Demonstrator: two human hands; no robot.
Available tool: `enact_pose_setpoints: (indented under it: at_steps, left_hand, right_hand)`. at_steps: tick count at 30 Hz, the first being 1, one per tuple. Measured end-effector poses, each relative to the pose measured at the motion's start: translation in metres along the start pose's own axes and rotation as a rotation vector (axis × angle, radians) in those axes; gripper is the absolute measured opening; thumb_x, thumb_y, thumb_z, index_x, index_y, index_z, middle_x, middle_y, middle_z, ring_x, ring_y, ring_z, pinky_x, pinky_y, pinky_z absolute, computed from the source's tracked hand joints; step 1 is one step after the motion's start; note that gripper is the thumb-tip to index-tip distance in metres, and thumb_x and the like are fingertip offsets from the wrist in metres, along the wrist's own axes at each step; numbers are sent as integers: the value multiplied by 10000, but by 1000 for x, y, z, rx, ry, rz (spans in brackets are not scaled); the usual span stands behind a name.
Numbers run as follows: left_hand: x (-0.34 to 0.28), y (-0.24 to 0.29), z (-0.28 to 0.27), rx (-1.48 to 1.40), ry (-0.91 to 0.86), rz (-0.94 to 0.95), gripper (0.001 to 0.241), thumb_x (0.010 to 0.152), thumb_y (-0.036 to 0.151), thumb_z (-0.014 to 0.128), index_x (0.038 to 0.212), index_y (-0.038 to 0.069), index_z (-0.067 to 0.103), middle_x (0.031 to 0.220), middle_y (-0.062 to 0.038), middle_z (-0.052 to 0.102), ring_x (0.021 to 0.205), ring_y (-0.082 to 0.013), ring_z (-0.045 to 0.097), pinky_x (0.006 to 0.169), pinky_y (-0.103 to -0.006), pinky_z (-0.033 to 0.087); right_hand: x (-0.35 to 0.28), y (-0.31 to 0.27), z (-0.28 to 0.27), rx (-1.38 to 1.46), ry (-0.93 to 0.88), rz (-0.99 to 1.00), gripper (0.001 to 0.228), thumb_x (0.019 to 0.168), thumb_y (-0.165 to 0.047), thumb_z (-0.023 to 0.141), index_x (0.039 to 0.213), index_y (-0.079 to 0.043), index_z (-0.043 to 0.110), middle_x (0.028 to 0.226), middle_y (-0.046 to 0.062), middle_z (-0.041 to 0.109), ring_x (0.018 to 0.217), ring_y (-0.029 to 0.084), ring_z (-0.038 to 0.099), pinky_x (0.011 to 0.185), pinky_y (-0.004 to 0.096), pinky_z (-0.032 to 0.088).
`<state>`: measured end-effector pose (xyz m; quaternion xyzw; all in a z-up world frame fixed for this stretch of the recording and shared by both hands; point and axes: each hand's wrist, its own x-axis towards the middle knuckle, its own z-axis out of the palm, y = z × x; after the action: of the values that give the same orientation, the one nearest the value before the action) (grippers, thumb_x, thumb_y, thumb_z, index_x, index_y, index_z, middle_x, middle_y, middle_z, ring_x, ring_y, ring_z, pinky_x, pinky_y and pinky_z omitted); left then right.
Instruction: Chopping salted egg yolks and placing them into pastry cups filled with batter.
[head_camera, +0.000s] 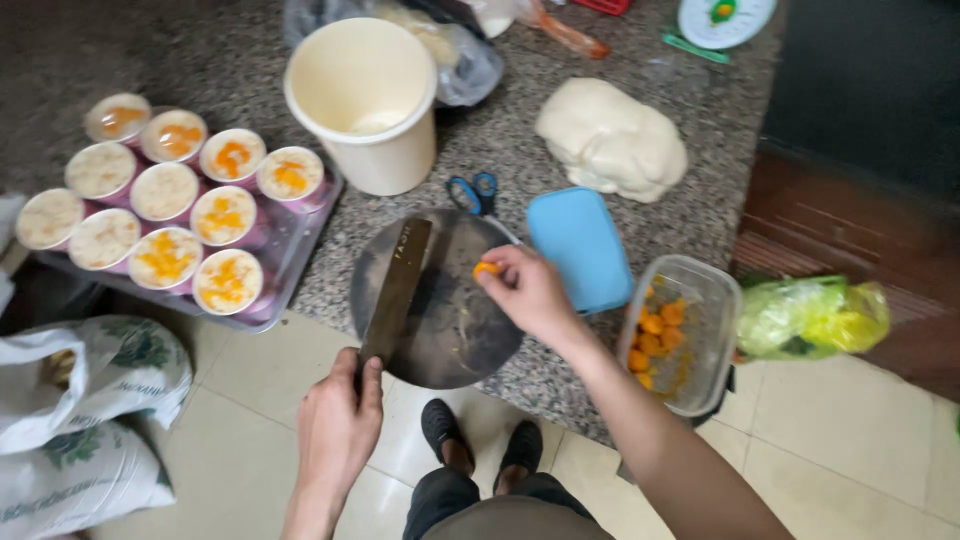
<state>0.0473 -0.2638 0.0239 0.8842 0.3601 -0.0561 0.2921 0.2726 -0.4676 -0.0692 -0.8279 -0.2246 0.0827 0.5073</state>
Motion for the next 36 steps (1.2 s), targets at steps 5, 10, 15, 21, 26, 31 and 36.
enact_pose_setpoints:
  at_steps: [5, 10, 15, 21, 26, 31, 36]
  left_hand:
    - [5, -29, -12, -31, 8, -53, 237, 1150, 359, 616, 1154, 142, 711, 841, -176, 860, 774, -453, 819, 750, -568, 610]
    - [16, -50, -16, -68, -20, -86, 229, 1150, 348, 609, 1171, 137, 697, 821, -172, 850, 762, -441, 809, 758, -550, 607]
    - [30, -56, -17, -89, -36, -37, 222, 1147, 343, 609, 1138, 134, 684, 811, -175, 840, 726, -437, 804, 735, -559, 605]
    - [41, -56, -19, -123, -67, 1, 199, 1136, 309, 619, 1156, 119, 673, 822, -182, 833, 723, -434, 803, 725, -568, 610]
    - [48, -61, -10, -139, -78, 56, 169, 1127, 256, 622, 1169, 97, 659, 840, -188, 833, 699, -425, 808, 692, -563, 630]
    - [53, -66, 1, -148, -95, 108, 144, 1117, 203, 626, 1181, 75, 646, 858, -193, 833, 676, -415, 814, 659, -558, 651]
    - [54, -65, 14, -169, -105, 182, 127, 1105, 131, 631, 1198, 46, 629, 882, -201, 833, 644, -402, 821, 615, -552, 677]
  right_hand:
    - [9, -19, 61, -418, -20, -247, 321, 1000, -184, 813, 1302, -77, 792, 1173, 65, 755, 1016, 277, 719, 921, 422, 591]
    - [-15, -11, 68, -536, -50, -410, 415, 987, -129, 807, 1395, -90, 750, 1340, 99, 682, 1197, 318, 671, 1089, 454, 546]
    - [-12, -6, 61, -409, -70, -348, 712, 921, -145, 855, 1584, -16, 631, 1527, 221, 682, 1388, 401, 650, 1223, 539, 537]
    - [-3, -14, 65, -489, -225, -357, 811, 878, -67, 741, 1671, -85, 572, 1568, 104, 740, 1505, 315, 582, 1220, 500, 437]
    - [-6, -12, 76, -481, -162, -336, 726, 897, -121, 786, 1601, -85, 617, 1513, 98, 748, 1432, 314, 609, 1196, 489, 455]
    - [-16, -9, 86, -470, -101, -306, 645, 915, -174, 831, 1531, -84, 662, 1458, 92, 756, 1359, 313, 636, 1171, 479, 473]
    - [-25, -5, 90, -460, -15, -280, 550, 940, -244, 890, 1437, -82, 721, 1384, 85, 767, 1261, 311, 672, 1139, 464, 497]
